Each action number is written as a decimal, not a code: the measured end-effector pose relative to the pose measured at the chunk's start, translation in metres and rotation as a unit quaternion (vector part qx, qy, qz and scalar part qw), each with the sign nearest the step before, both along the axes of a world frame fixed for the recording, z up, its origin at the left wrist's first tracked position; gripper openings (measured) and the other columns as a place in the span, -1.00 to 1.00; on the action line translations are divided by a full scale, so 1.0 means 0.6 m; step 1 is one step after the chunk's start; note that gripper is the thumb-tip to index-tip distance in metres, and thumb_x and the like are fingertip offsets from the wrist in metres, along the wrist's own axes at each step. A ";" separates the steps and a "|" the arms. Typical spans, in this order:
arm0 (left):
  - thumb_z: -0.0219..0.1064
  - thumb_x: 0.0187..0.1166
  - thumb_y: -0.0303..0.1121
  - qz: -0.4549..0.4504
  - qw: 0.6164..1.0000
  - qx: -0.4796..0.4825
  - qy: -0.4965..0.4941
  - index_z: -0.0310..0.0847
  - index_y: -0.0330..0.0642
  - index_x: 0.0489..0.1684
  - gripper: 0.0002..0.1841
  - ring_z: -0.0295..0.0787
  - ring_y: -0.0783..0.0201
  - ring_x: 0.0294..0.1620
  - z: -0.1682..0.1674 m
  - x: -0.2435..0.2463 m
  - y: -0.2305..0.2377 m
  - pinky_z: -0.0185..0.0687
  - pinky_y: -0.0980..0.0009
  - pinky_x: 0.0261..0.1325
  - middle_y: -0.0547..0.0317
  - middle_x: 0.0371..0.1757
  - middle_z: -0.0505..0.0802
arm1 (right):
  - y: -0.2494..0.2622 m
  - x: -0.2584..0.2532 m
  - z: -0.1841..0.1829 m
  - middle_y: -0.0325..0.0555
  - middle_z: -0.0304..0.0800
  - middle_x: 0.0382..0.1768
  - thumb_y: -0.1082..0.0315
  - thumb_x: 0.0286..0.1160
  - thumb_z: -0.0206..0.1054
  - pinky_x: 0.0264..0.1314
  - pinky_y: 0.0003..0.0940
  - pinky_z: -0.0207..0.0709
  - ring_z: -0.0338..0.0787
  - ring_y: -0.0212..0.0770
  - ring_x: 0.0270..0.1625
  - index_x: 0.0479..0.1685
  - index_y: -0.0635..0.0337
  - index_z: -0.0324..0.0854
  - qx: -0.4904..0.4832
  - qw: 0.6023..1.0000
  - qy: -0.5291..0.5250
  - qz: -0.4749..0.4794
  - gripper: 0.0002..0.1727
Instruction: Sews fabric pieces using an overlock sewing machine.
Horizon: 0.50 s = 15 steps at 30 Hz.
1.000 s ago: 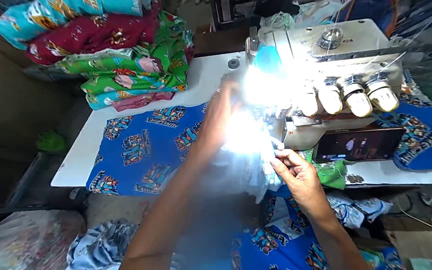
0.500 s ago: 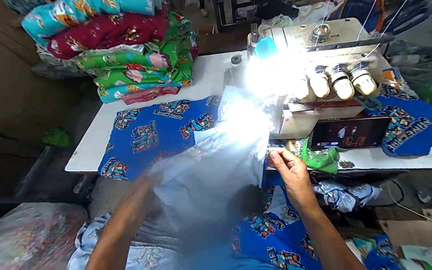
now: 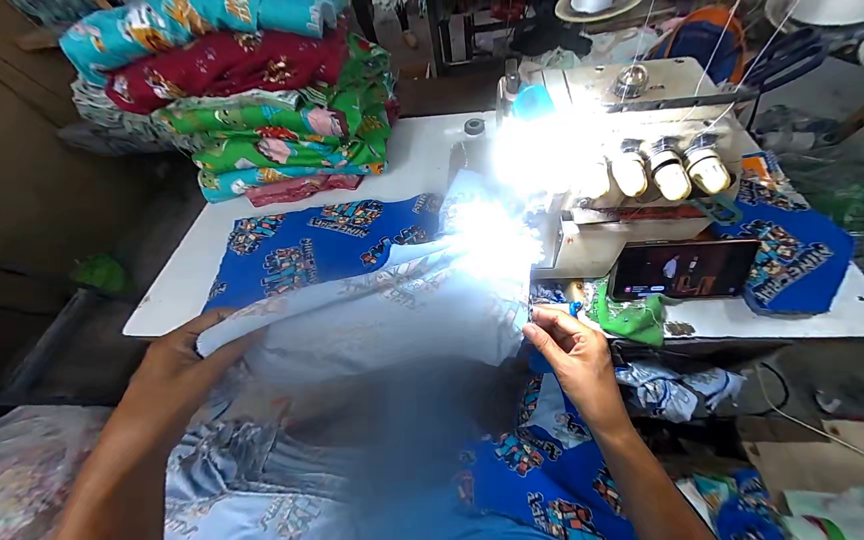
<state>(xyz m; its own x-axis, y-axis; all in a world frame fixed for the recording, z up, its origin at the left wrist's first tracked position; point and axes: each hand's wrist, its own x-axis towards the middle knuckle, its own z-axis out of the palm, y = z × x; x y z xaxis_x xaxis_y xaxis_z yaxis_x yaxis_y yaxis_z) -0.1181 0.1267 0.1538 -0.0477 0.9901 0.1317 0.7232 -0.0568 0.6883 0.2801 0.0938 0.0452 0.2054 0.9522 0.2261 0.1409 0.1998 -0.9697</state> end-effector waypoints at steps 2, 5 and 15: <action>0.31 0.59 -0.38 0.013 1.000 0.004 -0.015 0.65 -0.26 0.01 -0.82 0.55 0.72 -0.42 0.015 0.000 0.004 0.53 0.69 -0.30 0.36 -0.30 0.73 | -0.006 0.000 0.003 -0.05 0.89 -0.05 0.40 0.53 0.40 0.14 -0.59 0.73 0.86 -0.46 -0.03 0.07 0.39 0.78 0.002 1.000 -0.020 0.001 -0.74; 0.30 0.64 -0.38 0.029 0.999 -0.009 -0.031 0.66 -0.19 0.00 -0.86 0.54 0.75 -0.46 0.037 0.008 0.025 0.50 0.73 -0.35 0.42 -0.34 0.72 | -0.001 -0.002 0.006 -0.04 0.86 -0.01 0.38 0.56 0.36 0.17 -0.64 0.70 0.83 -0.49 0.02 0.05 0.38 0.79 0.017 0.999 -0.045 0.006 -0.74; 0.40 0.59 -0.45 -0.007 0.999 0.035 0.031 0.42 -0.48 0.52 -0.47 0.53 -0.43 0.45 -0.001 0.060 0.120 0.39 -0.39 0.44 -0.54 0.46 0.57 | 0.050 -0.002 0.022 -0.24 0.77 -0.25 0.31 0.75 0.15 -0.02 -0.45 0.70 0.76 -0.46 -0.22 0.11 0.20 0.65 -0.033 0.999 0.032 0.026 -0.77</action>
